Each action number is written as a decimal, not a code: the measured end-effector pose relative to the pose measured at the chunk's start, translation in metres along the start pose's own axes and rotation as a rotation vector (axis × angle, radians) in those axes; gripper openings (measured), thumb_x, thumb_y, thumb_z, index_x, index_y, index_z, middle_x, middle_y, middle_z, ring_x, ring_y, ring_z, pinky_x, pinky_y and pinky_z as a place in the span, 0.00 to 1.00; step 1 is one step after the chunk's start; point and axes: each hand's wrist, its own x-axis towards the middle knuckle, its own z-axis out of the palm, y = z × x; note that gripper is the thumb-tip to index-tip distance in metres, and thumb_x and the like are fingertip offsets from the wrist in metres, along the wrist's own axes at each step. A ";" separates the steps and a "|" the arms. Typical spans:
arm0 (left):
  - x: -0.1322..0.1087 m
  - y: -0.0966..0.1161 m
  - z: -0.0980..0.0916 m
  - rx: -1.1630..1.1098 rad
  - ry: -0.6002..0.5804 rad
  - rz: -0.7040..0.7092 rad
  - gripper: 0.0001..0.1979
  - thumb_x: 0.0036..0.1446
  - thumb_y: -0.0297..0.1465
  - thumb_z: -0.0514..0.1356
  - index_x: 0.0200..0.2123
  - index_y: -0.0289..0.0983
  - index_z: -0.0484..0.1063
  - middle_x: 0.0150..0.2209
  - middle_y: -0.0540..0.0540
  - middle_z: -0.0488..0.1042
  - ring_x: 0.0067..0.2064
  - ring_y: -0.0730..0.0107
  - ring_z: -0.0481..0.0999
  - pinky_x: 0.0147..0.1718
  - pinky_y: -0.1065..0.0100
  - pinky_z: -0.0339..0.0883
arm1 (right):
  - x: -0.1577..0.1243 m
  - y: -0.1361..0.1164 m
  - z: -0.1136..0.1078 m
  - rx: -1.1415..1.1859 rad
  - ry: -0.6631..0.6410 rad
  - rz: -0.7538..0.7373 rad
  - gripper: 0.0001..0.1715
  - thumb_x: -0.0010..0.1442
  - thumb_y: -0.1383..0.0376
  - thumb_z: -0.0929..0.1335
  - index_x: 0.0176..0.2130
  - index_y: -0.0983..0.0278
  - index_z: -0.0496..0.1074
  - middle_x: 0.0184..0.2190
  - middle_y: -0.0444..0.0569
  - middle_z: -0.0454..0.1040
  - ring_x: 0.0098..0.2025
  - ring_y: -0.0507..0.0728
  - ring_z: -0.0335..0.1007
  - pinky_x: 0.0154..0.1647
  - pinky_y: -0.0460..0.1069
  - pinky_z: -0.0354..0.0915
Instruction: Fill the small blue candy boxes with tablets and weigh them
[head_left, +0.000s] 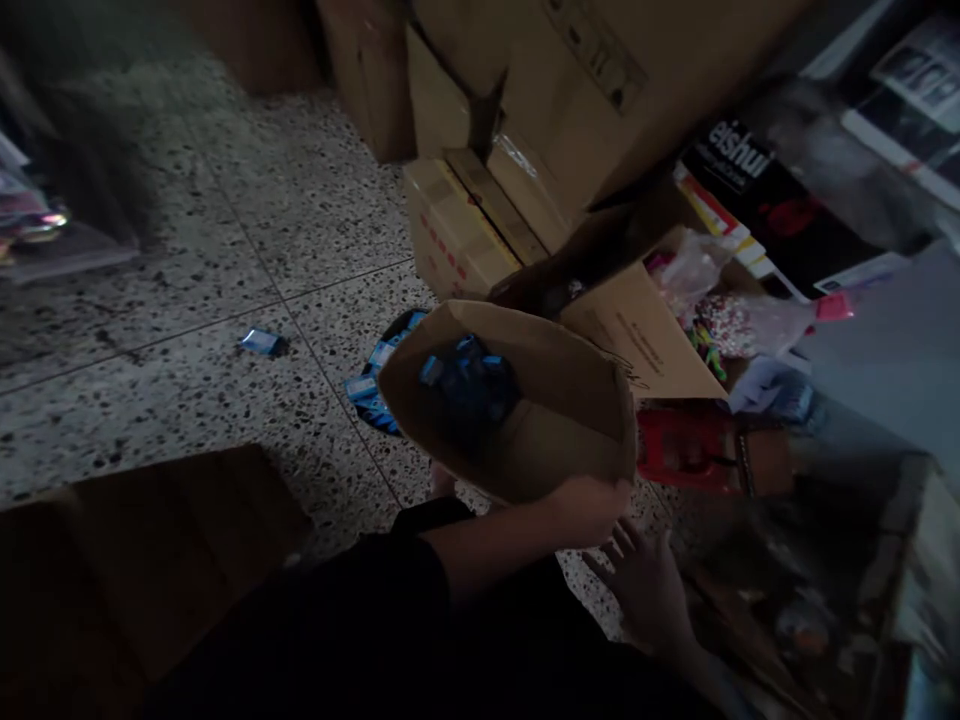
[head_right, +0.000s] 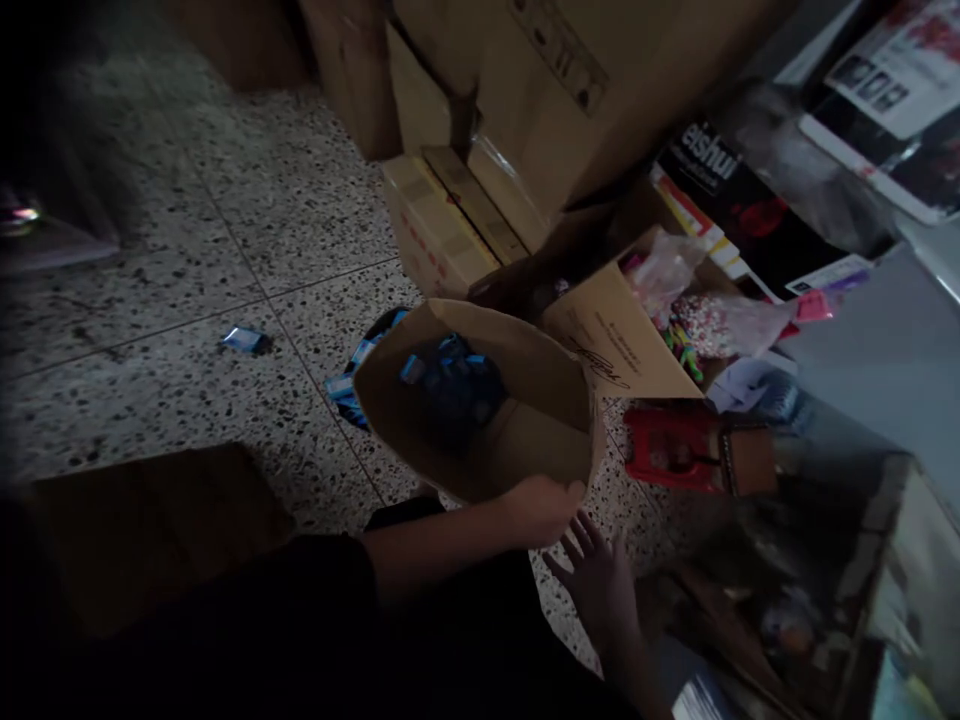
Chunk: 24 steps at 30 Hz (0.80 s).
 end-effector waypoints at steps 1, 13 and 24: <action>0.009 -0.002 0.007 -0.003 -0.012 -0.015 0.17 0.57 0.28 0.57 0.50 0.30 0.64 0.38 0.34 0.80 0.38 0.50 0.82 0.31 0.61 0.72 | 0.004 0.001 -0.001 0.057 0.038 0.019 0.34 0.60 0.34 0.61 0.44 0.56 0.74 0.50 0.50 0.74 0.54 0.64 0.71 0.49 0.66 0.72; 0.027 -0.027 0.058 -0.232 -0.262 -0.173 0.25 0.46 0.38 0.71 0.49 0.43 0.73 0.46 0.50 0.80 0.48 0.61 0.79 0.46 0.69 0.70 | 0.040 -0.017 -0.048 -0.486 0.238 -0.108 0.42 0.56 0.39 0.65 0.63 0.53 0.58 0.68 0.52 0.59 0.64 0.65 0.62 0.42 0.55 0.74; -0.161 -0.106 0.100 -0.209 0.155 -1.103 0.30 0.34 0.22 0.75 0.45 0.40 0.78 0.61 0.36 0.71 0.69 0.34 0.56 0.68 0.42 0.42 | 0.097 -0.057 -0.144 -0.946 0.539 -0.047 0.27 0.66 0.58 0.61 0.55 0.72 0.72 0.50 0.71 0.75 0.58 0.73 0.69 0.60 0.63 0.60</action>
